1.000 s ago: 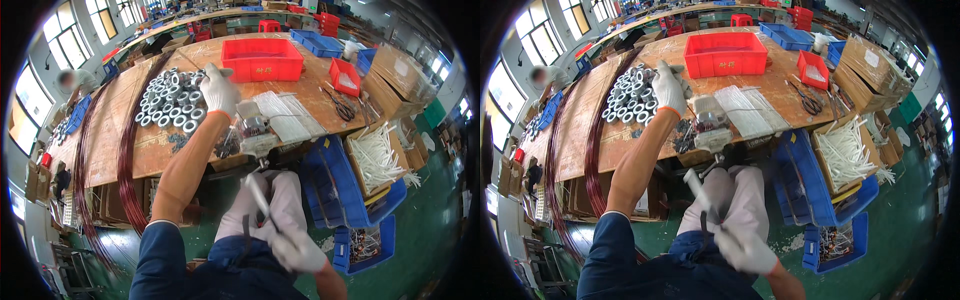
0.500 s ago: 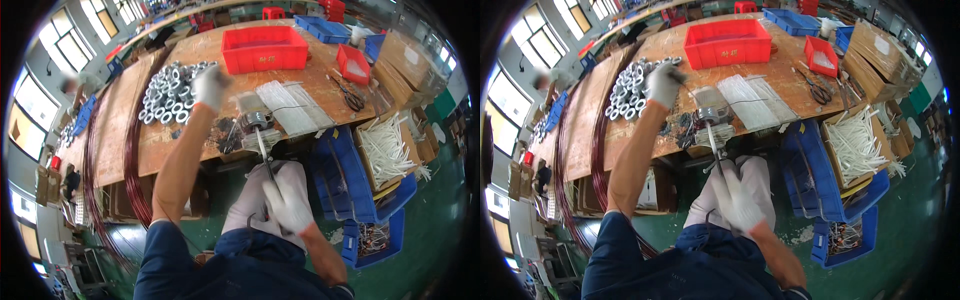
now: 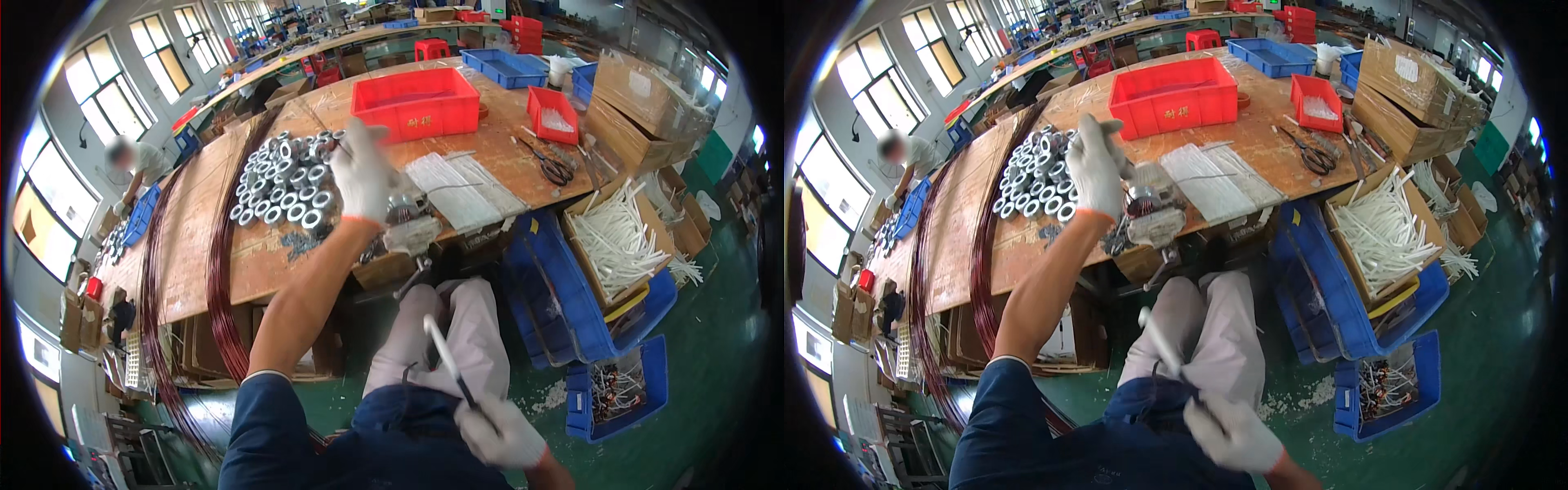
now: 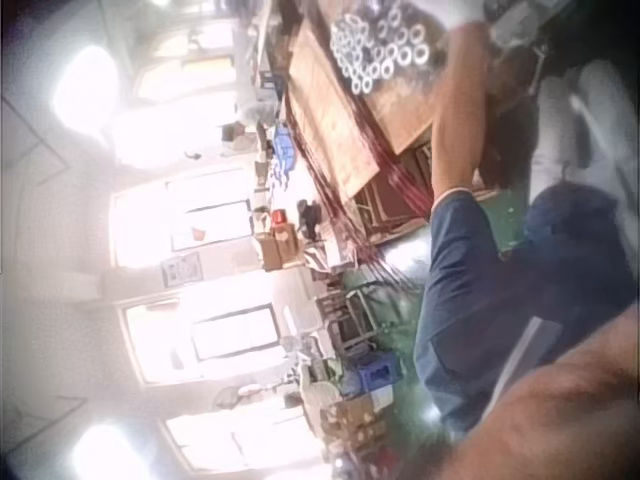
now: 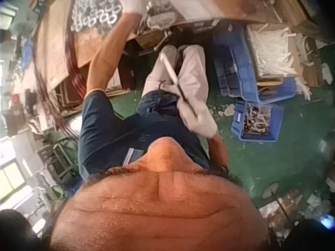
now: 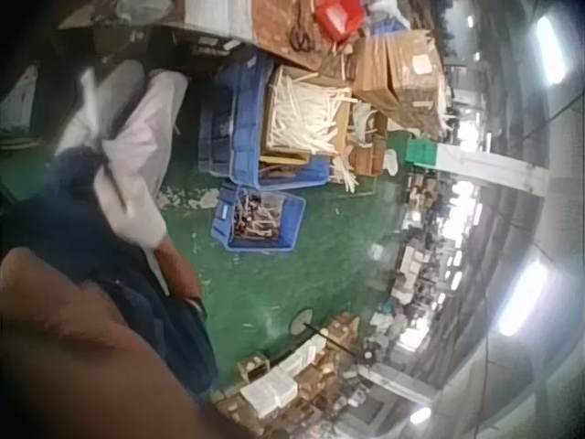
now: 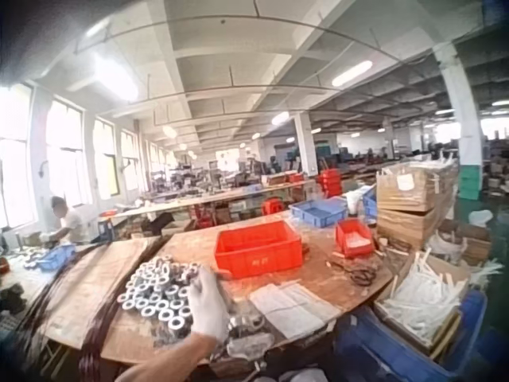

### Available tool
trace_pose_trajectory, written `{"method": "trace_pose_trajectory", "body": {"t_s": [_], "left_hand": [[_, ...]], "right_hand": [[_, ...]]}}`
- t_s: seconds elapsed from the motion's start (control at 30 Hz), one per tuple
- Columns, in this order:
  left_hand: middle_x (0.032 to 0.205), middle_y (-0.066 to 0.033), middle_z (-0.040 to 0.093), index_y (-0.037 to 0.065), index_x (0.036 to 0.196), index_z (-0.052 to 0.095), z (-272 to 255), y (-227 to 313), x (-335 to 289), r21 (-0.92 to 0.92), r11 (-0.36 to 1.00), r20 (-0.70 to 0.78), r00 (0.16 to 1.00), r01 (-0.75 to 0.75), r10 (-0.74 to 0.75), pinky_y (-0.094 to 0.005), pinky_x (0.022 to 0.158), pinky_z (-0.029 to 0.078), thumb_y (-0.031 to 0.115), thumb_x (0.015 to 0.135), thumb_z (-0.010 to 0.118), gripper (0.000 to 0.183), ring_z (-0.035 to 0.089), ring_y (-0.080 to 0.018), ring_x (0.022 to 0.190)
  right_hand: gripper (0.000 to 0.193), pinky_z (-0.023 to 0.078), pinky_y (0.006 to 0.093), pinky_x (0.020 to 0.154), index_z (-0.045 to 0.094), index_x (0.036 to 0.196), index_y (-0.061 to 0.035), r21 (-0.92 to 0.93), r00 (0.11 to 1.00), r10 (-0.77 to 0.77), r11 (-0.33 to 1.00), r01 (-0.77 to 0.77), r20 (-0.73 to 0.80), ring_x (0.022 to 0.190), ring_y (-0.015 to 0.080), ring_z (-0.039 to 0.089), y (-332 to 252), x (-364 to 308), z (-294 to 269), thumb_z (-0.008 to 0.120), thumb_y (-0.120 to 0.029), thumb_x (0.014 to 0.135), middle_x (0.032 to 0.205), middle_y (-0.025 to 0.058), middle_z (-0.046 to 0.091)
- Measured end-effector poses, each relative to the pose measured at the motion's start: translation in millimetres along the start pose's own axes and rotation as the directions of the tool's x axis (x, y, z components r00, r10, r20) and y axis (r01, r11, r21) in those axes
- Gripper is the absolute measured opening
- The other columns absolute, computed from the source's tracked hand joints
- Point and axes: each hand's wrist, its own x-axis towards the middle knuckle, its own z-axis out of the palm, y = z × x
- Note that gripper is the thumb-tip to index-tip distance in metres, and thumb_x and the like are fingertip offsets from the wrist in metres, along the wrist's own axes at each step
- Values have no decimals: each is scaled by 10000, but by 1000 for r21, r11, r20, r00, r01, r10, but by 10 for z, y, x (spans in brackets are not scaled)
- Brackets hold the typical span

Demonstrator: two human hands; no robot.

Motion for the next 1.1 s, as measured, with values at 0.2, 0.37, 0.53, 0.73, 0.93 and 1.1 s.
{"method": "trace_pose_trajectory", "body": {"t_s": [0.2, 0.37, 0.53, 0.73, 0.93, 1.1], "left_hand": [[836, -133, 699, -56, 1041, 686, -131, -790, 1159, 481, 869, -131, 970, -119, 205, -371, 716, 548, 443, 1007, 693, 501, 678, -219, 758], [1047, -216, 732, -4, 1143, 685, -310, -1386, 1245, 681, 732, -123, 983, -14, 134, -455, 931, 534, 440, 898, 761, 514, 710, -376, 1000], [972, -108, 715, -33, 1261, 664, -335, -1096, 929, 502, 862, -75, 997, 66, -33, -309, 799, 543, 283, 923, 766, 473, 688, -184, 844], [1209, -140, 659, 3, 1484, 510, -829, -636, -473, 724, 397, 404, 813, -564, 420, -375, 1001, 527, 140, 827, 775, 722, 649, -229, 1124], [838, -23, 656, -27, 1313, 649, -2, -287, -700, 484, 572, 451, 749, -663, 486, -285, 745, 550, 192, 1082, 634, 319, 650, -109, 777], [742, -36, 651, -26, 1064, 706, 158, -299, 424, 463, 792, 79, 909, -397, 410, -294, 667, 489, 332, 1076, 648, 363, 629, -118, 709]], "right_hand": [[262, 405, 314, 396, 582, 1037, -35, 361, 986, 94, 932, -39, -137, 423, 132, 492, -77, 1935, -29, 549, -287, 1104, 687, 38, 556], [324, 403, 325, 391, 572, 1008, -22, 292, 998, 51, 956, -35, -46, 425, 141, 487, -550, 2425, -358, 552, -331, 1104, 681, 44, 545], [227, 329, 303, 391, 537, 1017, -91, 392, 990, 88, 919, -38, -112, 429, 106, 407, -309, 1780, -43, 543, -295, 1115, 679, 2, 475], [201, 360, 289, 405, 548, 1047, -72, 377, 962, 255, 885, -272, 95, 426, 111, 451, -52, 146, 9, 539, -258, 1124, 672, 14, 507], [115, 436, 354, 513, 601, 1019, -38, -15, 967, -255, 967, 255, -11, 510, 192, 570, -80, -1018, -110, 600, -143, 1065, 645, 89, 567], [192, 372, 291, 416, 580, 1010, -53, 330, 995, 90, 941, -73, -39, 461, 105, 480, -211, 49, -139, 533, -210, 1109, 654, 1, 511]]}}
